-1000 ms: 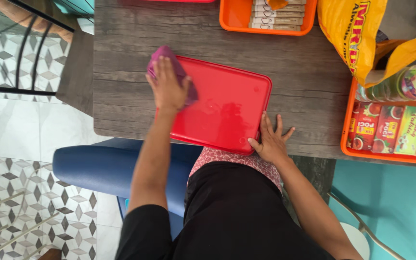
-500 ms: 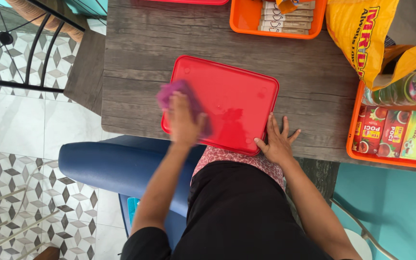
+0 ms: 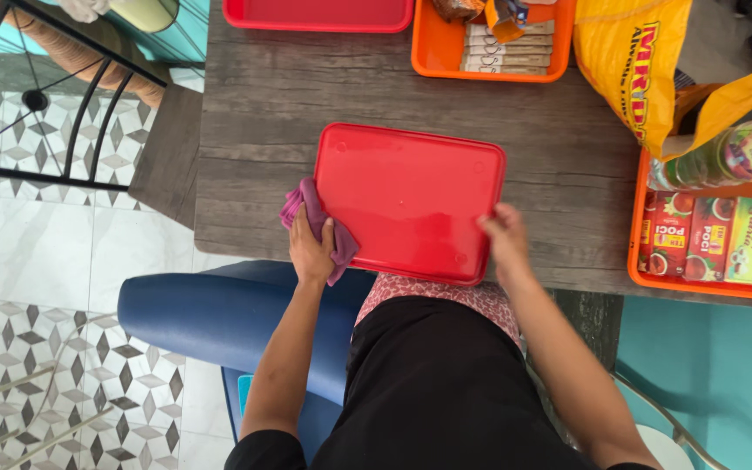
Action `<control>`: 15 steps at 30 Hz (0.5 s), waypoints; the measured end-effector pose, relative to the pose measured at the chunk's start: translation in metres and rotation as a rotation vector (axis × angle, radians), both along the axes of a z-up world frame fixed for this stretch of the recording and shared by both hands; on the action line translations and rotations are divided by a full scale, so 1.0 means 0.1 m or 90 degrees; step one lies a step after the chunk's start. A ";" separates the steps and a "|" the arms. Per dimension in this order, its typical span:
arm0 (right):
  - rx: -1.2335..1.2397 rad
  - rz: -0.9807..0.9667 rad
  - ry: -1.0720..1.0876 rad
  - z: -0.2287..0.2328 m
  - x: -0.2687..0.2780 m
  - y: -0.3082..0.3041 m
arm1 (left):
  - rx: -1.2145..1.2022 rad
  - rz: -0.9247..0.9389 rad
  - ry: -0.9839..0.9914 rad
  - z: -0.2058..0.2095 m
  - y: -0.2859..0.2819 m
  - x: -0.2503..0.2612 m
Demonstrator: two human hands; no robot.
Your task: The person cleans a red tray by wiping its interior and exterior surfaces with a cloth, then puts items into a yellow bag.
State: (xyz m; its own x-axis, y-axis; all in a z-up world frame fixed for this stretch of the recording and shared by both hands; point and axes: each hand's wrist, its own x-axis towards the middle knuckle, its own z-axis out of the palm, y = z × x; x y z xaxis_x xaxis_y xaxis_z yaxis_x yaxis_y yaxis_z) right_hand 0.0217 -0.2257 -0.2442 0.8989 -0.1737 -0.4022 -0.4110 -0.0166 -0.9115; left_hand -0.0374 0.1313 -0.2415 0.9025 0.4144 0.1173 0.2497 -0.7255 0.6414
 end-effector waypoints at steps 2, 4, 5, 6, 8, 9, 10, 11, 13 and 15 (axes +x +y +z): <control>0.083 -0.106 0.154 0.13 0.04 -0.10 | -0.065 0.038 0.013 0.05 0.00 -0.04; 0.168 -0.151 0.186 0.33 0.05 -0.08 | -0.203 0.098 0.076 0.10 0.02 -0.07; 0.214 -0.141 0.140 0.42 0.06 -0.03 | -0.206 0.113 0.069 0.09 0.00 -0.06; 0.260 -0.129 0.094 0.52 0.05 0.01 | -0.209 0.127 0.062 0.07 -0.03 -0.07; 0.176 -0.133 0.014 0.73 0.02 0.06 | -0.250 0.138 0.012 0.02 -0.07 -0.04; 0.136 -0.137 -0.028 0.84 0.01 0.07 | -0.287 0.132 -0.029 0.02 -0.09 -0.02; 0.082 -0.096 -0.105 0.96 -0.01 0.06 | -0.324 0.126 -0.069 0.03 -0.10 0.03; 0.025 -0.054 -0.178 1.07 -0.07 0.01 | -0.397 0.126 -0.116 0.06 -0.10 0.10; -0.053 0.012 -0.319 1.24 -0.09 -0.01 | -0.541 0.127 -0.208 0.23 -0.11 0.28; -0.093 0.062 -0.453 1.34 -0.10 0.03 | -0.578 0.099 -0.291 0.57 -0.11 0.43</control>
